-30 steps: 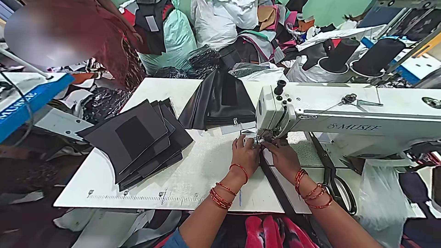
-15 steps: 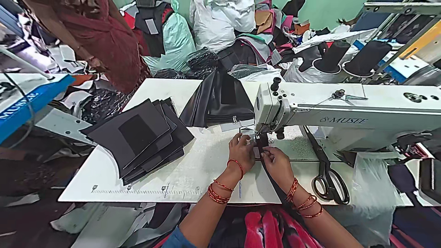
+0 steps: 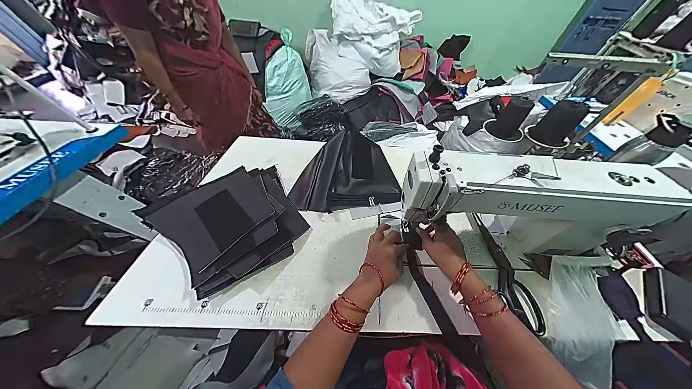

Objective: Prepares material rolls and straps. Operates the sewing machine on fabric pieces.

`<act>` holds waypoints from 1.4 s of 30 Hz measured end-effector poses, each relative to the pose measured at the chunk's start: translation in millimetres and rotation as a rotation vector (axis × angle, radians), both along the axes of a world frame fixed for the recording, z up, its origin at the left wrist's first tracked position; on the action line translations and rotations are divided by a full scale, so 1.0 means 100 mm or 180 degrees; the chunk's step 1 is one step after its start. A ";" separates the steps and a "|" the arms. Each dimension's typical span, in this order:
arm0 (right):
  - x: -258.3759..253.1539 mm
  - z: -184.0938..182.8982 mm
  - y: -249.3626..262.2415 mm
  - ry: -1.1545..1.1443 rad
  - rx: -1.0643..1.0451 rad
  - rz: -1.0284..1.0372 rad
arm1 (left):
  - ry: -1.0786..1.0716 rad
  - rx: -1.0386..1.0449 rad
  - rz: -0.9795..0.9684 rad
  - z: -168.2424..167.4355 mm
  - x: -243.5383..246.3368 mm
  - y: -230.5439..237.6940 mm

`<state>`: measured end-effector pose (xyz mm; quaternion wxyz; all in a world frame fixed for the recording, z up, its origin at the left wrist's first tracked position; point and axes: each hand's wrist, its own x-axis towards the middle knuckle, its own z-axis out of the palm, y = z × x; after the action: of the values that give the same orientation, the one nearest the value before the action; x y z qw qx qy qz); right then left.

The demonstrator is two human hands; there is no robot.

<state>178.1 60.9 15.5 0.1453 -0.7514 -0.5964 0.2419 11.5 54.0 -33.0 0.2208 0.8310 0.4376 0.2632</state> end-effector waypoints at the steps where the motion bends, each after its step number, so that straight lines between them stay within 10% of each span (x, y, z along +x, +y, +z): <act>1: 0.03 -0.03 0.11 0.0050 -0.0042 -0.0030 | -0.0008 -0.0019 -0.0005 0.01 0.00 0.00; 14: 0.26 0.15 0.41 -0.0794 -0.0597 0.0623 | -0.0928 -0.0194 0.1006 0.09 -0.21 0.15; 21: 0.78 0.08 -0.23 0.0063 -0.0019 0.0428 | -0.1014 -0.0129 0.0894 0.12 -0.02 -0.01; 28: 1.29 -0.12 -1.30 -0.0352 0.0806 -0.0116 | -0.0341 0.0012 0.0960 0.41 -0.21 0.50; 33: 1.16 -0.26 -1.53 -0.0221 0.0695 -0.0350 | 0.0257 -0.0591 0.0304 0.56 -0.04 1.12; 37: 1.26 -0.12 -1.52 0.0160 0.0323 -0.0528 | 0.0413 -0.1625 0.0913 0.77 0.05 1.07; 42: 1.48 -0.02 -1.58 0.0757 -0.0201 -0.0514 | 0.0940 -0.1318 0.1098 0.89 0.05 0.96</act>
<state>326.6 -97.2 13.2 0.2102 -0.7672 -0.5047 0.3354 16.3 150.0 56.2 0.2716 0.7110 0.6438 0.0783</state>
